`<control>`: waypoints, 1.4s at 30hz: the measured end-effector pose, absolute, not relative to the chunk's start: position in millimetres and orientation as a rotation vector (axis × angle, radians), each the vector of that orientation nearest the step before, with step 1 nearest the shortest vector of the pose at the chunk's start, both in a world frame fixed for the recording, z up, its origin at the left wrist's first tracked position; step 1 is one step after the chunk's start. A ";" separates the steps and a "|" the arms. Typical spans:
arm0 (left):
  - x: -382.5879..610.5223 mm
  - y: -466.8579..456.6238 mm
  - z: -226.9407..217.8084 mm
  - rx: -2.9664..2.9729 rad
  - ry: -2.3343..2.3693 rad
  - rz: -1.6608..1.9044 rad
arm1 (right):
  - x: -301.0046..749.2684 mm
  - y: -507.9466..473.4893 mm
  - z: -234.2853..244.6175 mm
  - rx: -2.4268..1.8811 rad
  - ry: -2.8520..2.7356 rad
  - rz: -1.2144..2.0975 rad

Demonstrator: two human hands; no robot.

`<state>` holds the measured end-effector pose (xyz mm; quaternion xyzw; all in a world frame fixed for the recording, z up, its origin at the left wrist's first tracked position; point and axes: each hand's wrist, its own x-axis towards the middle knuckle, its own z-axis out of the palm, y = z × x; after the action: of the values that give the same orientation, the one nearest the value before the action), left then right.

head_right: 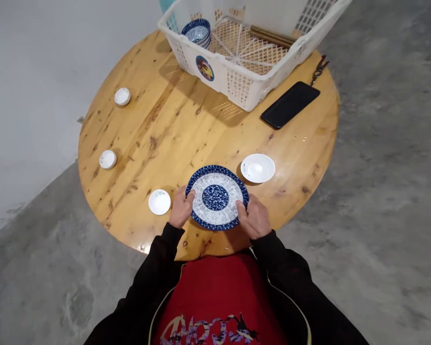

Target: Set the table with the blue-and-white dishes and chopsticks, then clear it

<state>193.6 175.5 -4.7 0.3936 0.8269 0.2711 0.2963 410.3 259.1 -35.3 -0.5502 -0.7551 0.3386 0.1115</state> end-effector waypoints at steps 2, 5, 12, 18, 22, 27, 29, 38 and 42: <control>191.9 176.7 -5.0 1.047 2.249 0.659 | 408.0 263.6 -40.5 -1.573 -2.302 0.969; 190.0 180.6 -5.5 1.078 2.330 0.536 | 404.6 270.3 -44.5 -1.547 -2.434 0.911; 189.4 189.9 -6.4 1.154 2.413 0.314 | 398.5 282.2 -40.4 -1.646 -2.686 0.715; 191.1 192.1 -5.7 1.199 2.428 0.288 | 395.4 285.1 -35.6 -1.640 -2.758 0.644; 191.0 193.2 -4.5 1.213 2.405 0.271 | 394.9 285.9 -35.2 -1.657 -2.801 0.636; 187.3 191.8 -9.1 1.224 2.411 0.322 | 395.2 285.2 -37.0 -1.627 -2.796 0.657; 184.0 189.7 -11.2 1.221 2.409 0.370 | 395.5 284.2 -37.8 -1.624 -2.769 0.687; 165.2 181.0 -26.6 0.914 2.183 0.756 | 385.7 278.0 -67.8 -1.484 -2.095 1.260; 167.3 183.2 -28.7 0.766 2.019 0.972 | 371.0 275.7 -78.4 -1.489 -1.857 1.331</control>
<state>167.3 183.2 -28.7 0.2995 0.7896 0.3802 0.3772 371.0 275.7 -78.4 -0.5343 -0.6663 0.4776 0.2060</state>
